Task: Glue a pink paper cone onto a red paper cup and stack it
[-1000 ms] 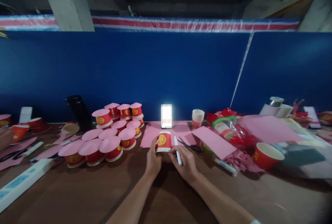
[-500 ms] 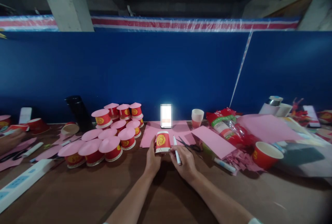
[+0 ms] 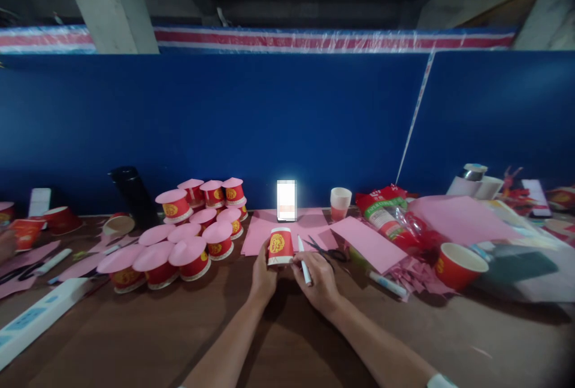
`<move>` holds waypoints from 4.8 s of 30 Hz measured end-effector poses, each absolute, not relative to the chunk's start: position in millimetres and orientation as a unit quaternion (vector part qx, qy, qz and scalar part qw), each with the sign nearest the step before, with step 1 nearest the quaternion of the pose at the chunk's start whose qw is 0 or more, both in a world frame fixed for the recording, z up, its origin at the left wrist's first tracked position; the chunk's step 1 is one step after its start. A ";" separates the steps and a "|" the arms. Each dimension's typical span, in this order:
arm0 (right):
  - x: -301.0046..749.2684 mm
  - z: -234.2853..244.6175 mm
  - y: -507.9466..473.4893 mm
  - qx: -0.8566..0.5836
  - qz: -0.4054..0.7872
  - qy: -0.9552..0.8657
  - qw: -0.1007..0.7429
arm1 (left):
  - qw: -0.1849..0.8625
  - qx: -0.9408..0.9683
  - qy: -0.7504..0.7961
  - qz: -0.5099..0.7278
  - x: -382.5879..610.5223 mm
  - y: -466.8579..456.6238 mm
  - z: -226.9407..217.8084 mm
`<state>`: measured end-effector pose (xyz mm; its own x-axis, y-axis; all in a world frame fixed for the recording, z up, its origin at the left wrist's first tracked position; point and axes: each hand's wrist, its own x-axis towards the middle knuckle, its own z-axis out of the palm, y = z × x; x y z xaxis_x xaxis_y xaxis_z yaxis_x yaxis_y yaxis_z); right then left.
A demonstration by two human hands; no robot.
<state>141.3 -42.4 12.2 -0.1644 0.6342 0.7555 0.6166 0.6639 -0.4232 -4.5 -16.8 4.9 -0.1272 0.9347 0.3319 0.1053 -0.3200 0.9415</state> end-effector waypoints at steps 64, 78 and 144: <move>144.1 39.1 -59.2 -0.384 0.045 -0.708 0.591 | 0.262 0.632 0.502 0.529 -6.9 -14.1 -3.8; 144.2 35.9 -54.3 -0.405 0.034 -0.725 0.556 | 0.305 0.616 0.505 0.522 -1.3 -18.6 2.7; 146.8 29.5 -47.9 -0.409 0.024 -0.730 0.546 | 0.319 0.614 0.524 0.498 0.7 -24.5 10.4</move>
<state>146.8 -47.9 29.5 -0.0681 0.6237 0.7787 0.5719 0.6639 -0.4818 0.7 -24.5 10.4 -0.0440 0.9598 0.2773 0.3250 -0.2487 0.9124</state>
